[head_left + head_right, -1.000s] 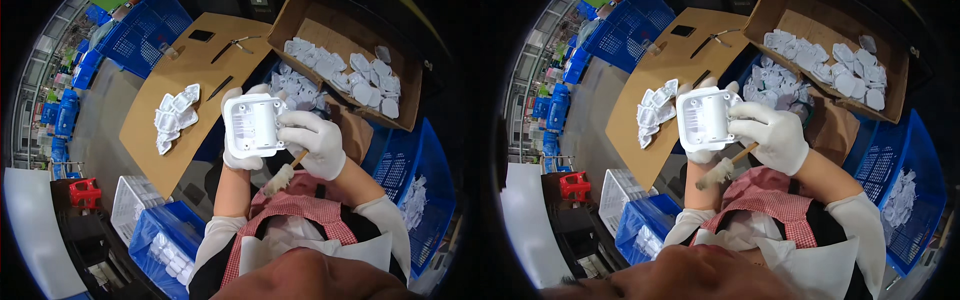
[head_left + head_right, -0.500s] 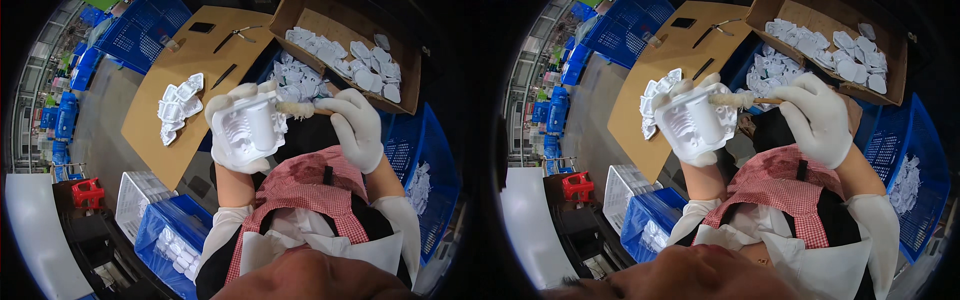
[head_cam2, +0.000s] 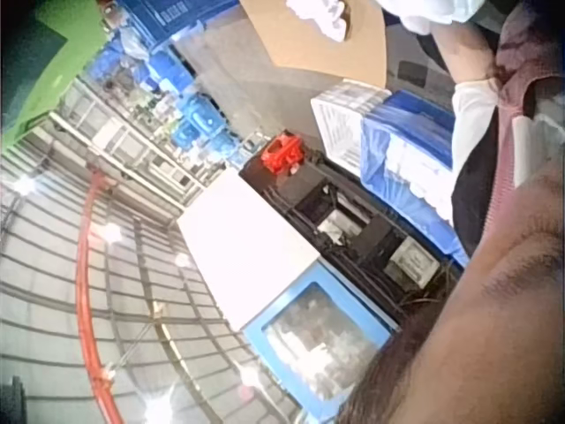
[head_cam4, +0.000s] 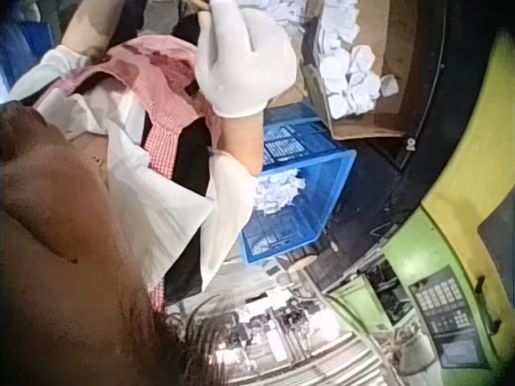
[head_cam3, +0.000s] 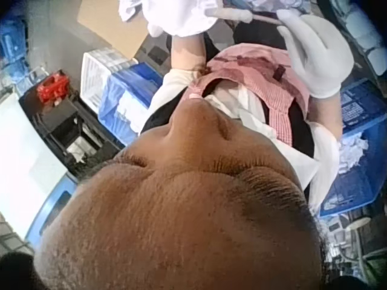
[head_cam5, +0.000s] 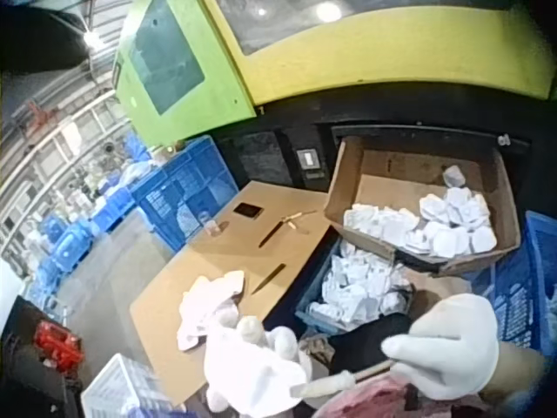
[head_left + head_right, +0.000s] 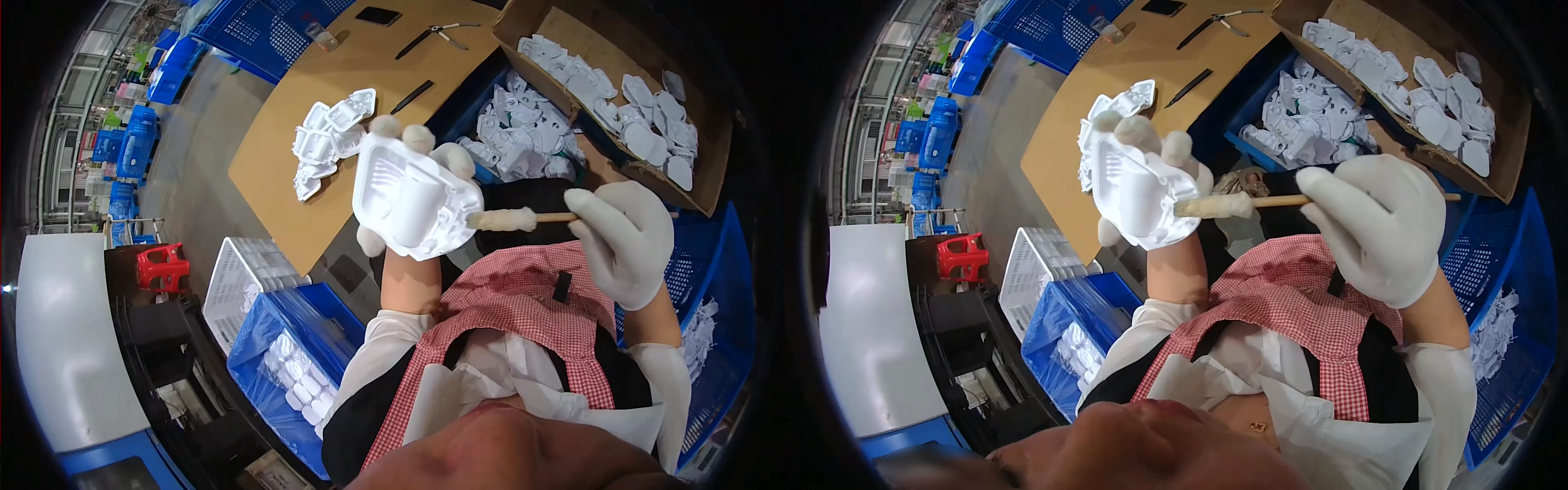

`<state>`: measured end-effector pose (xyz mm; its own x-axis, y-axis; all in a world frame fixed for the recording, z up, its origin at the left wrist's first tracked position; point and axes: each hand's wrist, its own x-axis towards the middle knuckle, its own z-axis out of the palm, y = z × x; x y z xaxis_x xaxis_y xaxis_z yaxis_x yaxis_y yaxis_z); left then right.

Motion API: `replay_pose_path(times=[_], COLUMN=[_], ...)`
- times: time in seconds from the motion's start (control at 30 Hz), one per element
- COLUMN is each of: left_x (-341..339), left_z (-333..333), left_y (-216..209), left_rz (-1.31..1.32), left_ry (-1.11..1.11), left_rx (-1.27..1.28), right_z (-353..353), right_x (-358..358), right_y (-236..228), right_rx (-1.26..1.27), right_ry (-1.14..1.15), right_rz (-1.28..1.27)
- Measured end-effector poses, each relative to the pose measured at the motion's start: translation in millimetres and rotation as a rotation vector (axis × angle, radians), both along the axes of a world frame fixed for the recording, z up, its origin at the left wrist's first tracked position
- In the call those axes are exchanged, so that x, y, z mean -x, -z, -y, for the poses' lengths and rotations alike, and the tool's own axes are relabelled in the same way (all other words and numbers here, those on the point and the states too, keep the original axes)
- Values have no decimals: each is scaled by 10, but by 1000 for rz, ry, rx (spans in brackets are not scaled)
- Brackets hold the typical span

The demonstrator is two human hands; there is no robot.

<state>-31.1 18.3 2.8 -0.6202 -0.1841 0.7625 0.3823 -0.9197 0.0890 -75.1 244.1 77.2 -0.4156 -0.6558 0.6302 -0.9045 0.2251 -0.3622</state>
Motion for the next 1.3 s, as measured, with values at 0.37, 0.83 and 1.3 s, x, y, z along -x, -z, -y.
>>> replay_pose_path(times=[0.37,0.83,1.3], left_x=[210,179,11], left_z=[-49,-158,-44], left_y=[113,248,324], left_rz=[400,606,701], left_ry=[454,695,665], left_rx=[51,-218,-245], right_z=[268,534,771], right_x=[193,304,455], right_y=[-412,-403,-453], right_rx=[-205,-596,-46], right_ry=[-273,-92,-302], right_rz=[-573,-387,-842])
